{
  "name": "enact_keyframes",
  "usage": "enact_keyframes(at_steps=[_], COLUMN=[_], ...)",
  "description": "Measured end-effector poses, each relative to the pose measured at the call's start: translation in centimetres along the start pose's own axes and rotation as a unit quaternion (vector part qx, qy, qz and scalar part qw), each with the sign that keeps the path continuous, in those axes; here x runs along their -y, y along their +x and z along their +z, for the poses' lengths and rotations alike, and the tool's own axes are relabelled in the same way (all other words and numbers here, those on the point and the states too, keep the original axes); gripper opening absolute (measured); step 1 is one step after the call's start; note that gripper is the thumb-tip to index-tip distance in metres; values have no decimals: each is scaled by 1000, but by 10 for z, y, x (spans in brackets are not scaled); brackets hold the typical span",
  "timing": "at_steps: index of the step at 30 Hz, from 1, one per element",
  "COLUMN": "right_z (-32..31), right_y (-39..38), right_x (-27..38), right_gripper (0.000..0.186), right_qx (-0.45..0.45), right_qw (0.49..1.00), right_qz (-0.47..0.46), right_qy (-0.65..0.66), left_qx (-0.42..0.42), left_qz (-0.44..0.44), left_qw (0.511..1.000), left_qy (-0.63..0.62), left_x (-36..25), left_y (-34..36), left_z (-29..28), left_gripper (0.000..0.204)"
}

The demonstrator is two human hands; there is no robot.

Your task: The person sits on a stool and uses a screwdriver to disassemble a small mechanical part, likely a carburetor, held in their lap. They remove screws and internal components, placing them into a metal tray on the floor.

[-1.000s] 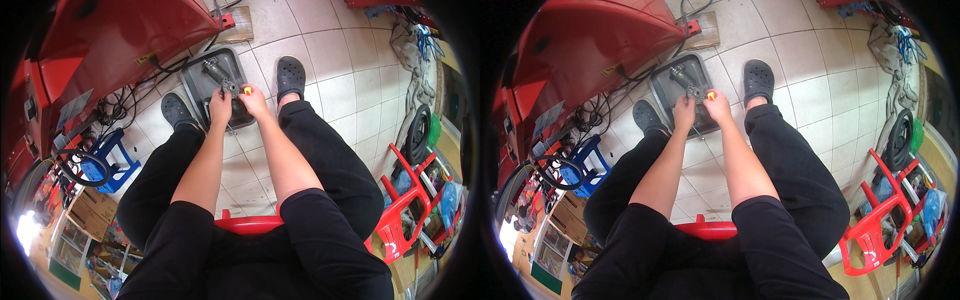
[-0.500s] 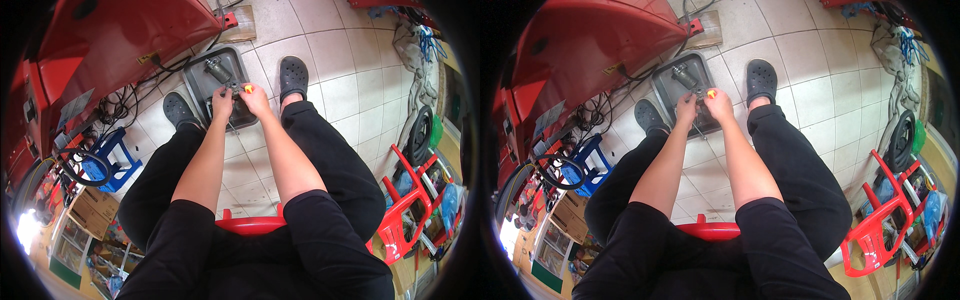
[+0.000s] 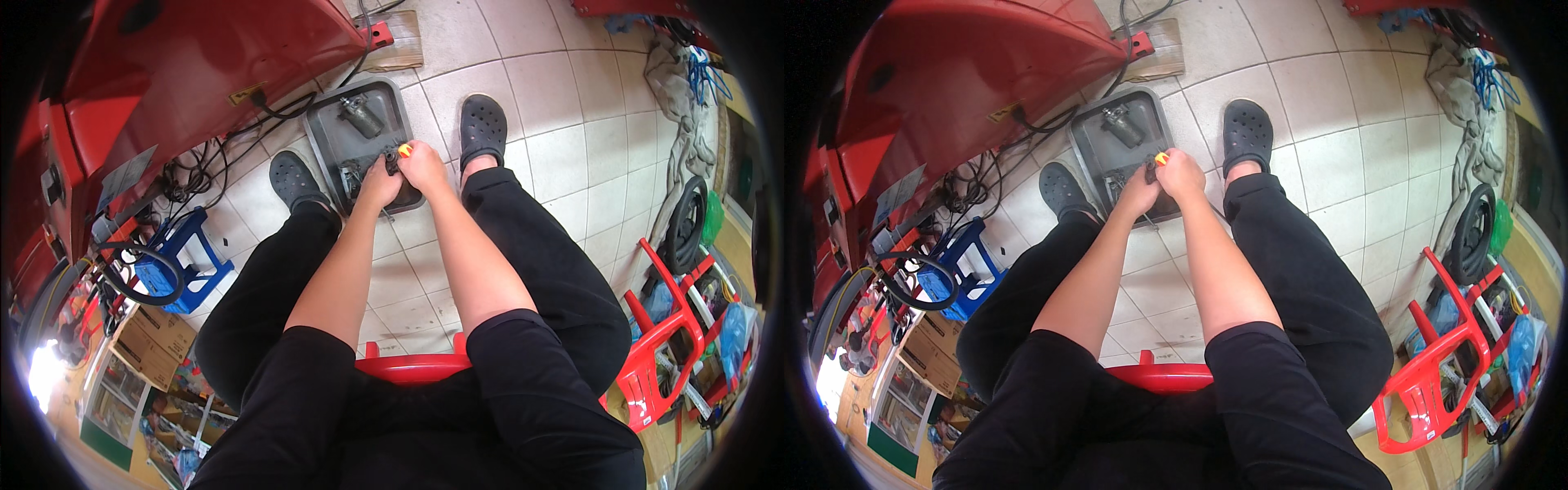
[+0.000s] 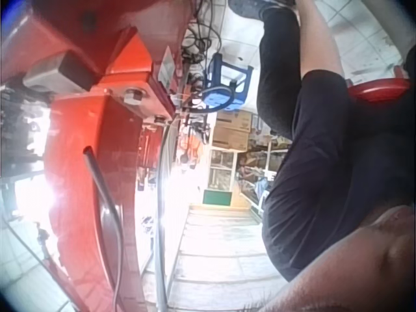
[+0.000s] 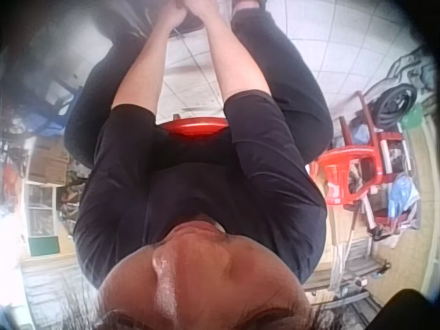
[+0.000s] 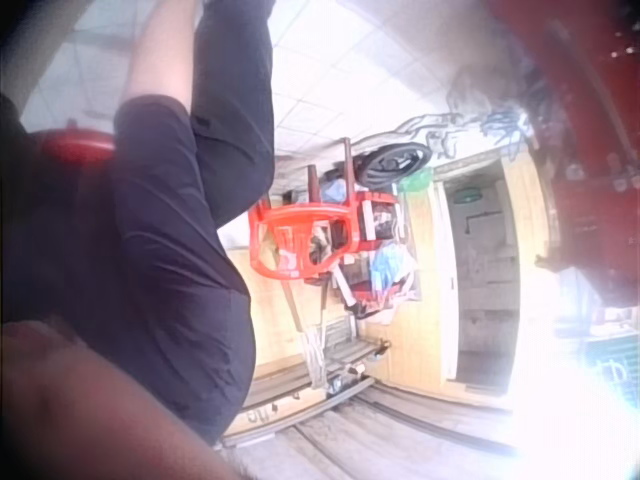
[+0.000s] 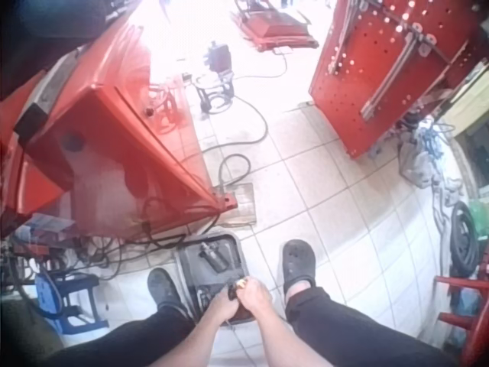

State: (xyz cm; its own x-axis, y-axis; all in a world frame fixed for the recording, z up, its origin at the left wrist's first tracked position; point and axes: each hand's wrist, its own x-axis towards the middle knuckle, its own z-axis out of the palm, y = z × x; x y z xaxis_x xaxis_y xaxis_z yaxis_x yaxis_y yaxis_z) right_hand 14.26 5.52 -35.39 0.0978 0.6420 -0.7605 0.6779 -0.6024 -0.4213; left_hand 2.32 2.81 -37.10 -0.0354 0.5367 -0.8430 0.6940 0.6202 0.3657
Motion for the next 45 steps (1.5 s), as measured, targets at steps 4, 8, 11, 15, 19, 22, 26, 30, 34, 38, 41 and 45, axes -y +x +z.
enact_keyframes(at_steps=[4, 8, 11, 15, 19, 22, 26, 30, 34, 38, 41, 45], right_z=[4, 11, 20, 31, 25, 16, 15, 15, 10, 9, 10, 10], right_y=[-12, -15, -10, -2, -9, -17, -18, -17, -22, -19, -18, -13], right_x=[1, -3, -7, -21, -17, -10, -7, -3, 2, 1, 1, -2], right_gripper=[28, 26, 25, 26, 28, 29, 30, 31, 31, 30, 29, 28], right_qx=[-16, -33, -49, -34, -8, -17, -10, -25, -55, -63, -83, -92], right_qw=[1000, 998, 993, 990, 997, 999, 998, 997, 995, 994, 990, 985], right_qz=[3, -7, 6, 35, 65, 50, 52, 62, 62, 56, 59, 67], right_qy=[1, 52, 109, 130, 34, 3, 19, 33, 57, 73, 98, 133], left_qx=[-9, -58, -44, -40, -40, -58, -105, -187, -223, -240, -201, -156], left_qz=[5, -23, -38, -34, -35, -22, -34, -1, -5, 12, 7, 40], left_qw=[999, 993, 989, 989, 991, 991, 988, 978, 970, 962, 975, 982], left_qy=[-44, -100, -135, -141, -124, -121, -108, -91, -101, -133, -97, -99], left_x=[11, 20, 22, 21, 25, 30, 35, 36, 17, 5, 12, 13], left_y=[0, 1, 3, 0, 0, 1, 3, 14, 19, 28, 30, 25], left_z=[0, 5, 5, 8, 7, 8, 7, 4, -13, -26, -25, -15], left_gripper=[73, 74, 74, 73, 72, 68, 59, 54, 51, 46, 42, 43])
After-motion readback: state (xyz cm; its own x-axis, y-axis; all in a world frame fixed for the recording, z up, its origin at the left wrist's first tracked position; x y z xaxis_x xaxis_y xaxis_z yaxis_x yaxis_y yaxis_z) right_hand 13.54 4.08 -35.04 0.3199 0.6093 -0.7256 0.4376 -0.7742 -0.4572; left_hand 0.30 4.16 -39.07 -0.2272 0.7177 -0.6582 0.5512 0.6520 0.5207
